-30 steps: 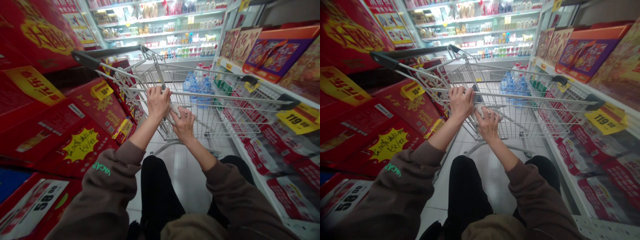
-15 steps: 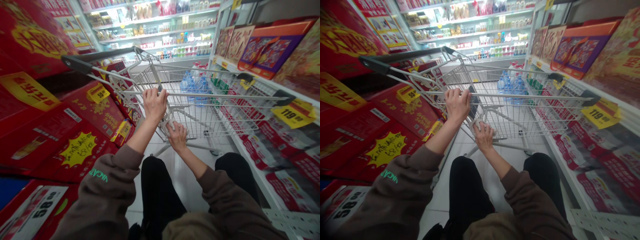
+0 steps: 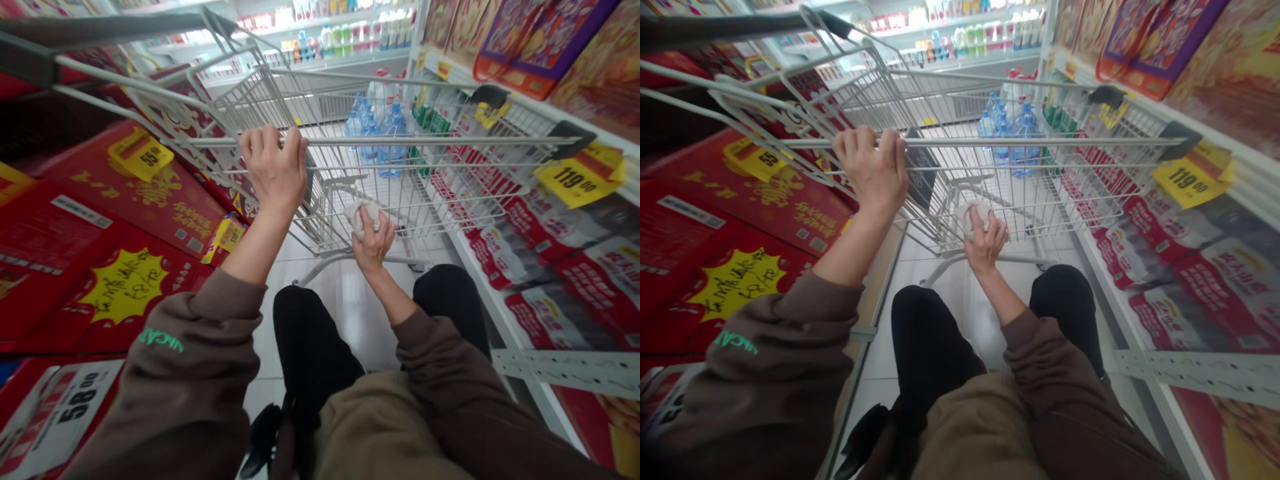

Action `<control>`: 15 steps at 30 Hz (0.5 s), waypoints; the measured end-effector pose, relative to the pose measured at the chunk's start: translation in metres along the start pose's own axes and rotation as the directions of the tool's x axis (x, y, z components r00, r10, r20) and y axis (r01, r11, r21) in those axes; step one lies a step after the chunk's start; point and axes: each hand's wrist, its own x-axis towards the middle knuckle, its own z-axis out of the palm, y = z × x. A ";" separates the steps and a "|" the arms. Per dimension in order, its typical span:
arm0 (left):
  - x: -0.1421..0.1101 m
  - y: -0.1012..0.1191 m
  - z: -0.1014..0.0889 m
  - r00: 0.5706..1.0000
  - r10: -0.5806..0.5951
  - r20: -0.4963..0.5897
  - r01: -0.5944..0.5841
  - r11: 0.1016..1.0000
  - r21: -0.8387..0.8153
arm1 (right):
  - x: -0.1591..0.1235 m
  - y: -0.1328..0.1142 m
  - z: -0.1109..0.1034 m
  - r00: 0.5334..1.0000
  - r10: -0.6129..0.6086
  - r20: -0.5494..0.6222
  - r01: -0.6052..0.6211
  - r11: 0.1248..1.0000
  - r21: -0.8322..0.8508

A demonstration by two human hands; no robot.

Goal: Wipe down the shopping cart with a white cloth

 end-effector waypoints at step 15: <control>0.003 -0.004 0.005 1.000 -0.005 -0.003 0.006 0.999 0.044 | 0.013 0.013 -0.005 0.983 -0.089 0.158 0.097 0.994 -0.047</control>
